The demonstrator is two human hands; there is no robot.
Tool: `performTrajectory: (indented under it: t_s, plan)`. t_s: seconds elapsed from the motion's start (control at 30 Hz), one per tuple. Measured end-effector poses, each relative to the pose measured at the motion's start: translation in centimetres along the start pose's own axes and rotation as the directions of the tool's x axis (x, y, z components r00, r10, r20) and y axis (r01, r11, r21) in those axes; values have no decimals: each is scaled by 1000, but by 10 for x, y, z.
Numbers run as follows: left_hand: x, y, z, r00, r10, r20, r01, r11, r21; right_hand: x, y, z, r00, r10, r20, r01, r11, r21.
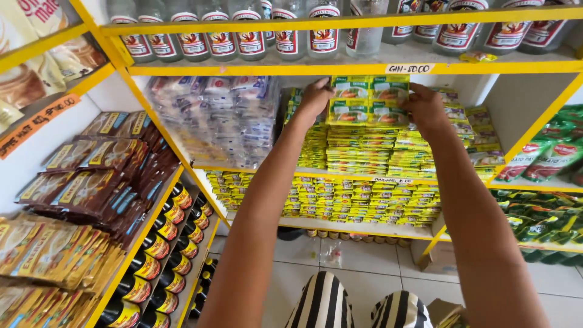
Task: Organizing and stocking seasoning packets on grocery store shelves from a cardboard box.
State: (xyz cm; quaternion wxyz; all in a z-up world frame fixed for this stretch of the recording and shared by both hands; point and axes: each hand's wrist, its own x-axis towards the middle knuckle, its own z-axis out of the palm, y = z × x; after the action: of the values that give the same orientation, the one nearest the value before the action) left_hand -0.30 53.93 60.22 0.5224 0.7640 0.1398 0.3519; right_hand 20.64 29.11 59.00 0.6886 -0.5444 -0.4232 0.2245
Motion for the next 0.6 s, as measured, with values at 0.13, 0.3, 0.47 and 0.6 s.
performTrajectory:
  t_s: [0.13, 0.3, 0.47, 0.6]
  plan:
    - [8, -24, 17, 954, 120, -275, -44, 962, 268, 44, 47, -6, 968, -195, -157, 133, 932, -337]
    - [4, -61, 24, 887, 190, -421, -57, 949, 309, 34, 50, 7, 880, -434, -194, 176, 677, -715]
    - [6, -66, 25, 864, 181, -470, -64, 965, 254, 26, 43, 10, 862, -478, -168, 222, 654, -724]
    - [-22, -46, 30, 825, 292, -485, -146, 938, 315, -38, 20, 20, 792, -593, -144, 277, 559, -781]
